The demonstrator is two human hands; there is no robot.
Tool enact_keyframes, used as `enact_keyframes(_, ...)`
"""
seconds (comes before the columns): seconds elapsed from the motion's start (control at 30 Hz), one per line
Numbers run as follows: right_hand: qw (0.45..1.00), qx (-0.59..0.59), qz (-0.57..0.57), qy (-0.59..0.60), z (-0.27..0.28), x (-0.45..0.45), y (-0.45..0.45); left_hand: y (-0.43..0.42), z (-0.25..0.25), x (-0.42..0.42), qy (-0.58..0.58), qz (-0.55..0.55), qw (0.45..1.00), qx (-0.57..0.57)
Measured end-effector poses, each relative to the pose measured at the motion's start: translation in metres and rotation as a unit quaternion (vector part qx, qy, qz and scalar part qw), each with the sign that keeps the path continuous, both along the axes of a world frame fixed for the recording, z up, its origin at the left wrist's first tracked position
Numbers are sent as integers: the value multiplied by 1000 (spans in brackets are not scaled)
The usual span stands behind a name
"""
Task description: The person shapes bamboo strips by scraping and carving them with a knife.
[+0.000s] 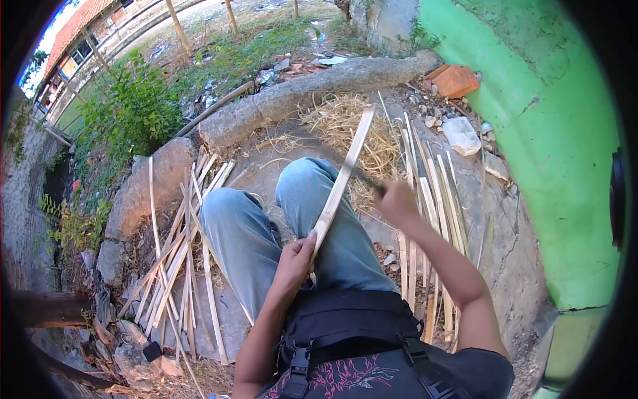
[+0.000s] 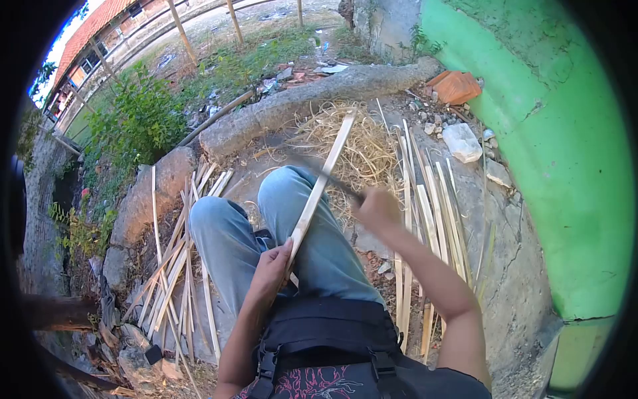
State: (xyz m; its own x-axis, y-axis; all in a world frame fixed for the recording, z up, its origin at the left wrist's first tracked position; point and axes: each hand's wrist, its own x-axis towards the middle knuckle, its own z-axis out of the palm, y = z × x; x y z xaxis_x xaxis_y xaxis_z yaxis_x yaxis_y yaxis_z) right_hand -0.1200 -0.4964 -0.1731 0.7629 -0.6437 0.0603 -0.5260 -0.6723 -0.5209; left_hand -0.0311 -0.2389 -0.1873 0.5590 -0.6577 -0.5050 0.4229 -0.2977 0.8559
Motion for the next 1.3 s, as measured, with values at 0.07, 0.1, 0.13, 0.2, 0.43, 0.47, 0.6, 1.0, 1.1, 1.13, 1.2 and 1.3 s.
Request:
enact_keyframes(0.07, 995, -3, -96, 15, 12, 21, -56, -6, 7, -4, -32, 13, 999, 12)
enact_keyframes(0.1, 994, -69, -84, 9, 7, 27, -76, -9, 11, -3, -52, 18, 998, 18)
enact_keyframes(0.13, 995, -61, -85, 2, 14, 34, -76, -10, 9, 0, -26, 12, 1000, 7)
enact_keyframes(0.2, 995, -42, -92, -9, 23, 42, -67, -7, 2, 6, 29, -7, 999, -12)
enact_keyframes(0.43, 991, -89, 97, -29, -4, -18, 37, -6, 10, 4, 33, -7, 999, 18)
enact_keyframes(0.47, 985, -117, 119, -37, -10, -21, 40, -7, 9, 3, 30, -9, 999, 15)
enact_keyframes(0.6, 992, -31, -95, -73, -26, 20, -52, -6, 9, 3, 32, -16, 999, -1)
enact_keyframes(1.0, 975, 73, -193, -83, -72, -48, -85, -2, -1, 3, 28, -26, 999, -18)
enact_keyframes(1.1, 977, 127, -128, -112, -37, -64, -1, -6, 6, 3, 45, -25, 999, -3)
enact_keyframes(1.13, 980, 135, -104, -105, -22, -67, 23, -6, 9, 3, 48, -24, 999, 9)
enact_keyframes(1.2, 986, 131, -49, -95, -7, -64, 55, -7, 14, 5, 67, -34, 997, 10)
enact_keyframes(1.3, 994, 54, 53, -75, -2, -57, 78, -5, 11, 6, 90, -39, 995, -9)
